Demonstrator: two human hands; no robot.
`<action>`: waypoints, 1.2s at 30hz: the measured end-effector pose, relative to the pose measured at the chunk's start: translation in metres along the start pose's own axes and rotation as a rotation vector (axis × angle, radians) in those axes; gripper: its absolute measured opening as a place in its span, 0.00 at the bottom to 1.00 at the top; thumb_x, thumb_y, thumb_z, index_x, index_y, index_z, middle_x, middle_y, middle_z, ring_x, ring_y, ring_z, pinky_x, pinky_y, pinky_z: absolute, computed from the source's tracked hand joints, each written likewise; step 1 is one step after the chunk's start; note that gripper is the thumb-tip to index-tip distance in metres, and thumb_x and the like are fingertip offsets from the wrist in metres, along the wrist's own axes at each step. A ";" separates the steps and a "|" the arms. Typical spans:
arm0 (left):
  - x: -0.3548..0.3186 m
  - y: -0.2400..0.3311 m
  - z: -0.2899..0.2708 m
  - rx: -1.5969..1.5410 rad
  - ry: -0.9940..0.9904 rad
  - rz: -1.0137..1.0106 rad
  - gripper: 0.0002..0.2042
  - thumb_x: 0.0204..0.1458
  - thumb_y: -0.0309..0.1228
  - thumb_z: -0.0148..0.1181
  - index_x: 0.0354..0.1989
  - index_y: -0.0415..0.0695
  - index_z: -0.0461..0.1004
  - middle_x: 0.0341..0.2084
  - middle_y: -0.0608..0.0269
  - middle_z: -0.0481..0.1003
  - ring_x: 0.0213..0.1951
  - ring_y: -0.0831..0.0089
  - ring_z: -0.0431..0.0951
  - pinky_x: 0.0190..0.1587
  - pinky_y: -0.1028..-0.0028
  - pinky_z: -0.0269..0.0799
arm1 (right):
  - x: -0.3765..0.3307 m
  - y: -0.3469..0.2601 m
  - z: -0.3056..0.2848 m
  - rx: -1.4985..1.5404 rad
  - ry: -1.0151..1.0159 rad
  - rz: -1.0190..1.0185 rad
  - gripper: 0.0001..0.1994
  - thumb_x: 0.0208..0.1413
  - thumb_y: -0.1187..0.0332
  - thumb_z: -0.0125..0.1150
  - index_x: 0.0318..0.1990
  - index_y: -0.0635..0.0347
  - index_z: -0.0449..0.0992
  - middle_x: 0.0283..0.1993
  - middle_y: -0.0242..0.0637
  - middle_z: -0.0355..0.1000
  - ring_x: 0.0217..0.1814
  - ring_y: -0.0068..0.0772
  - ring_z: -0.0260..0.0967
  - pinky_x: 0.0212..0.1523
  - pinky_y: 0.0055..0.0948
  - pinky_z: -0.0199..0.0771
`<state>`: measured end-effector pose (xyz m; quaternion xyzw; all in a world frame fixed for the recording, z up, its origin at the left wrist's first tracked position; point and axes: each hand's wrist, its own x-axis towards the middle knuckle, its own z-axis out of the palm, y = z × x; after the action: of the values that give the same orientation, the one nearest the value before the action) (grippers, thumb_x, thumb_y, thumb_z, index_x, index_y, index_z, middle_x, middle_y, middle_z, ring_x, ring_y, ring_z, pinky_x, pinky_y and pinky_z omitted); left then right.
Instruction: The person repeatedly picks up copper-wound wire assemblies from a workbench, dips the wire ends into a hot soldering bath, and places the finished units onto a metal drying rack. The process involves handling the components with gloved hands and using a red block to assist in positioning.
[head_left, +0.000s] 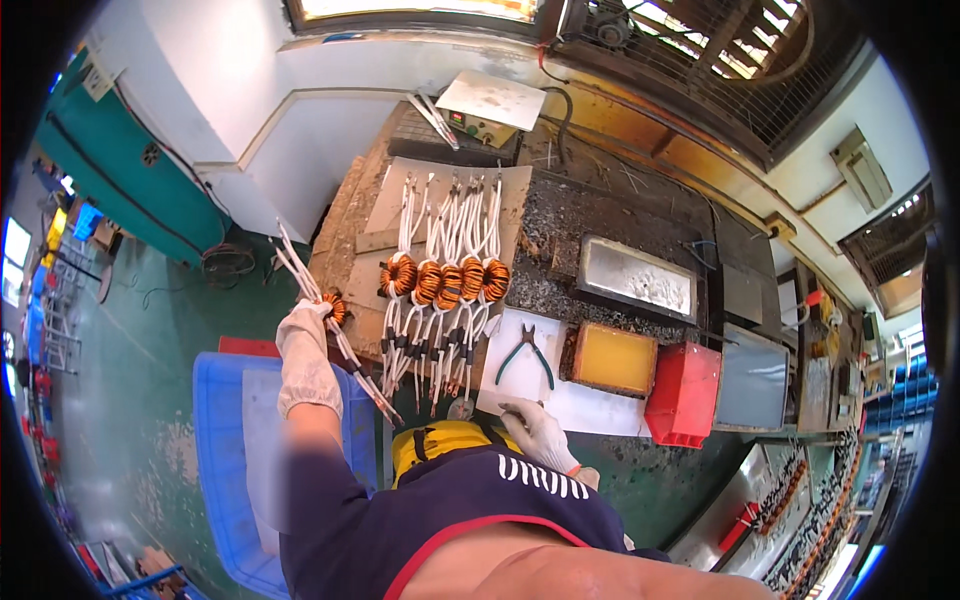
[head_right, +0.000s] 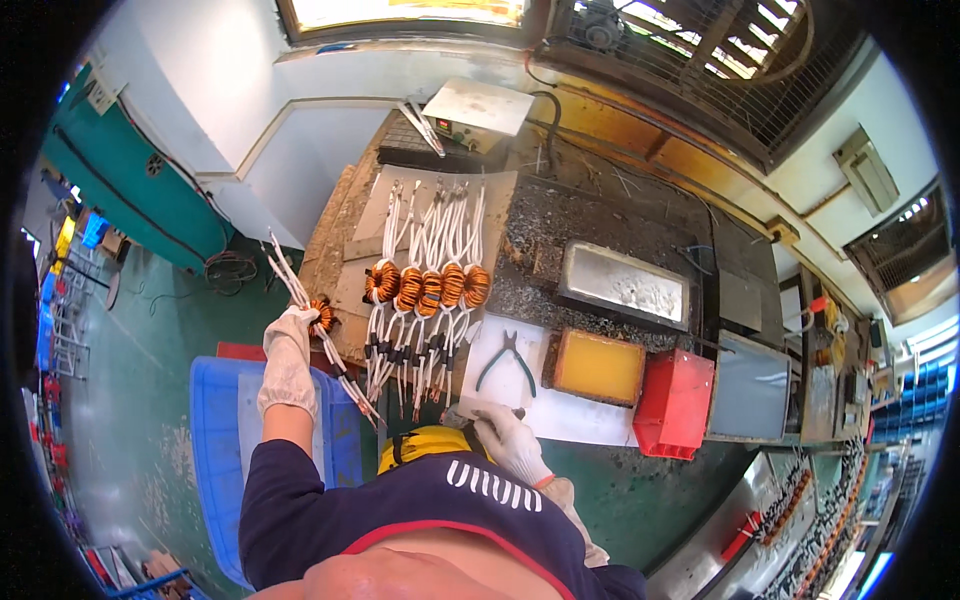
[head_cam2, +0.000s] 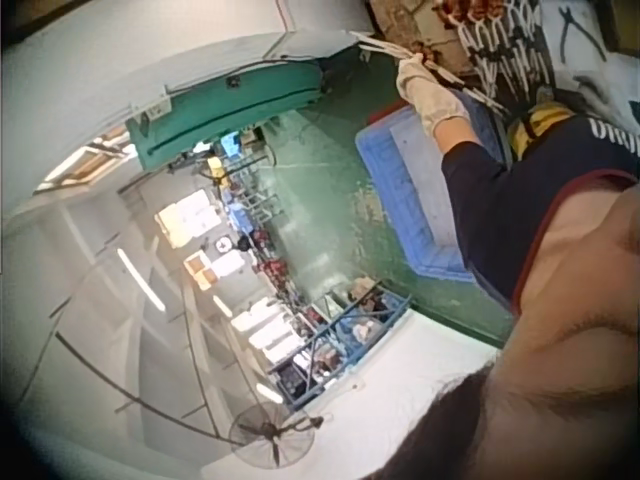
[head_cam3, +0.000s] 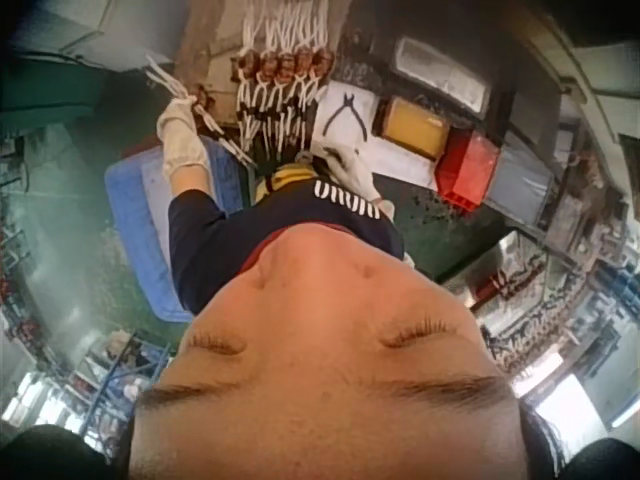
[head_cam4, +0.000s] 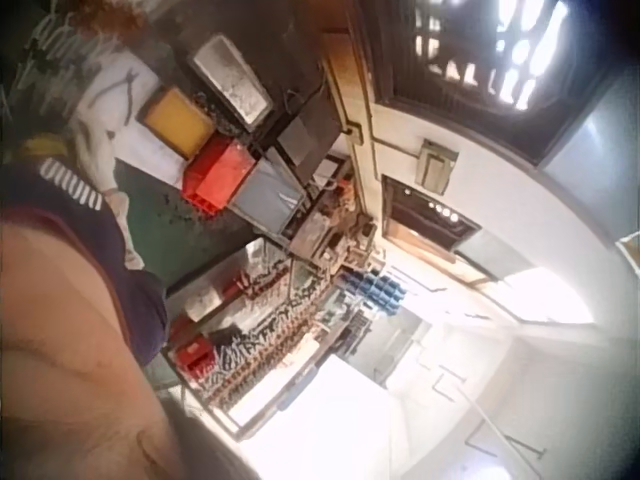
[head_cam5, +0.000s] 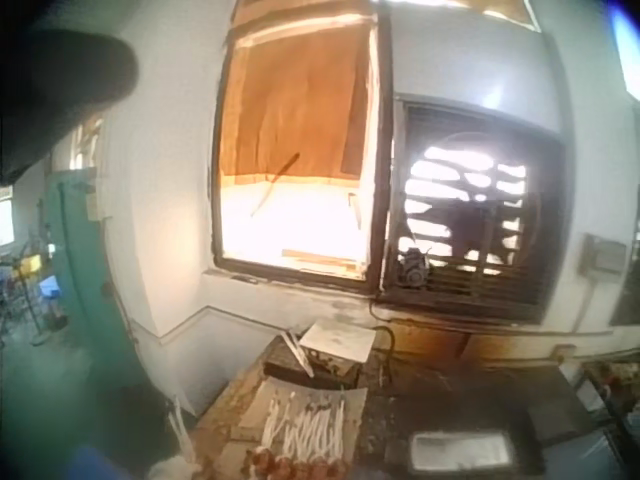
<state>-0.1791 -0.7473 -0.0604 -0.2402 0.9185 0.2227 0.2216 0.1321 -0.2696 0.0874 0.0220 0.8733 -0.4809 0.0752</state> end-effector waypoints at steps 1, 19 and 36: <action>0.002 0.007 0.001 0.033 -0.011 -0.020 0.29 0.45 0.45 0.69 0.54 0.41 0.77 0.46 0.48 0.81 0.51 0.54 0.81 0.53 0.63 0.75 | -0.001 -0.002 0.001 0.011 0.013 0.029 0.13 0.62 0.66 0.60 0.53 0.56 0.76 0.50 0.47 0.77 0.51 0.48 0.77 0.52 0.37 0.76; -0.058 0.086 -0.053 -0.387 0.421 -0.008 0.34 0.33 0.35 0.74 0.52 0.38 0.70 0.50 0.44 0.75 0.51 0.53 0.79 0.54 0.61 0.76 | 0.014 -0.019 0.018 -0.091 0.037 -0.102 0.13 0.60 0.68 0.59 0.52 0.53 0.76 0.47 0.45 0.77 0.47 0.50 0.76 0.46 0.40 0.77; -0.349 0.324 0.024 -0.340 0.255 1.411 0.24 0.41 0.17 0.69 0.49 0.42 0.71 0.42 0.57 0.74 0.44 0.64 0.79 0.50 0.69 0.75 | -0.061 0.026 -0.045 -0.151 0.139 -0.132 0.10 0.62 0.65 0.57 0.49 0.54 0.75 0.39 0.46 0.76 0.41 0.52 0.76 0.41 0.46 0.77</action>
<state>-0.0721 -0.3611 0.1980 0.3526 0.8261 0.4220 -0.1230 0.1903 -0.2153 0.0982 -0.0079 0.9096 -0.4151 -0.0161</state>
